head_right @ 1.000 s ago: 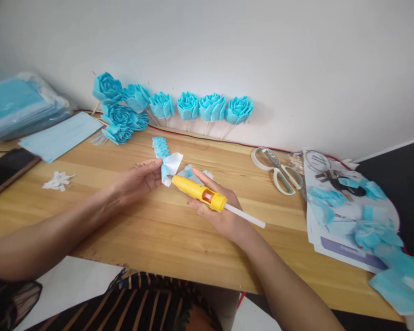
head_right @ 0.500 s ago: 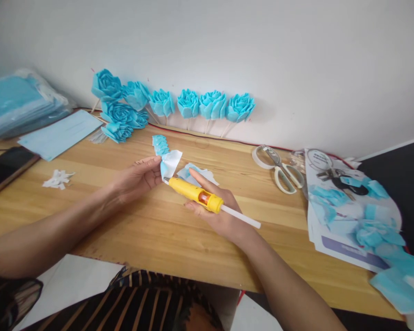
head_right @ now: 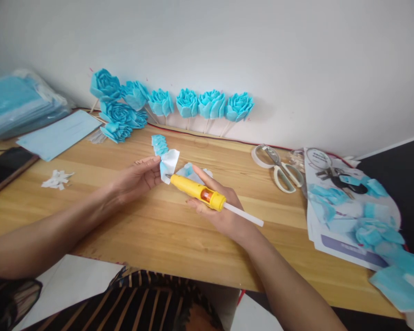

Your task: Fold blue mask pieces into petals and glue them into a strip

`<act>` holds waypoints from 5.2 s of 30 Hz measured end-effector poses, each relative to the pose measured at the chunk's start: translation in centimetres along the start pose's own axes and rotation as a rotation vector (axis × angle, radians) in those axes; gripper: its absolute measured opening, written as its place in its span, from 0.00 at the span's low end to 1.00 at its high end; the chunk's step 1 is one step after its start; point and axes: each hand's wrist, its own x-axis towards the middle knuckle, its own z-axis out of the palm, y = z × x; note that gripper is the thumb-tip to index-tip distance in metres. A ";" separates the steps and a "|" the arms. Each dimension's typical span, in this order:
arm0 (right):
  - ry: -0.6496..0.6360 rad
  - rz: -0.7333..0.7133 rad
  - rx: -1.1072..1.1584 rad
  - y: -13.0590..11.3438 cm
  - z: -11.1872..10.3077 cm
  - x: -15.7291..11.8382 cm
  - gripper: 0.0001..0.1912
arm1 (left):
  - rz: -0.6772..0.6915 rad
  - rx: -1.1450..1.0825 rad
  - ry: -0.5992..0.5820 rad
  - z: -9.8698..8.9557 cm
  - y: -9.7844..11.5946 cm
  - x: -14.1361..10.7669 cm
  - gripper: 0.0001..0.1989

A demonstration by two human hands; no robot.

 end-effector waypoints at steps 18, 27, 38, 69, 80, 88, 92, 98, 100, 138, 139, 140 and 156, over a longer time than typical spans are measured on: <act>0.064 -0.013 0.120 0.7 -0.4 0.1 0.35 | -0.010 -0.004 -0.002 -0.1 -0.1 0.0 0.06; -0.054 -0.083 0.464 1.4 -0.1 0.4 0.37 | -0.008 -0.010 0.032 -0.1 -0.1 0.1 0.07; 0.014 -0.130 0.488 1.8 -0.2 0.7 0.32 | 0.021 0.043 0.021 0.1 -0.3 -0.1 0.09; -0.139 -0.214 -1.011 6.9 -9.2 -1.2 0.38 | 0.118 0.156 -0.042 -0.1 -0.5 0.1 0.17; 0.059 -0.327 -0.683 -0.3 -5.6 0.2 0.21 | 0.092 0.238 -0.078 0.0 -1.1 -0.1 0.19; 0.206 -0.678 -0.541 -1.4 1.1 3.8 0.14 | 0.088 0.279 -0.072 0.1 -1.1 -0.1 0.21; 0.308 -0.722 -0.537 -1.2 2.3 4.4 0.07 | 0.077 0.312 -0.062 0.1 -1.1 -0.2 0.21; 0.345 -0.708 -0.482 -0.4 2.9 4.0 0.08 | 0.089 0.404 -0.073 0.3 -0.9 -0.5 0.18; 0.323 -0.680 -0.477 -0.3 2.8 3.8 0.09 | 0.101 0.421 -0.079 0.4 -0.9 -0.5 0.18; -0.025 0.014 0.439 0.2 4.3 3.2 0.28 | 0.257 0.614 -0.072 0.6 -1.1 -0.9 0.17; -0.009 0.011 0.430 0.1 4.2 3.3 0.28 | 0.251 0.610 -0.082 0.7 -1.0 -1.0 0.18; 0.008 0.005 0.418 0.1 4.1 3.3 0.28 | 0.243 0.600 -0.093 0.8 -0.9 -1.0 0.20; 0.050 -0.065 0.317 0.3 3.6 3.4 0.25 | 0.181 0.550 -0.143 0.6 -0.7 -0.8 0.13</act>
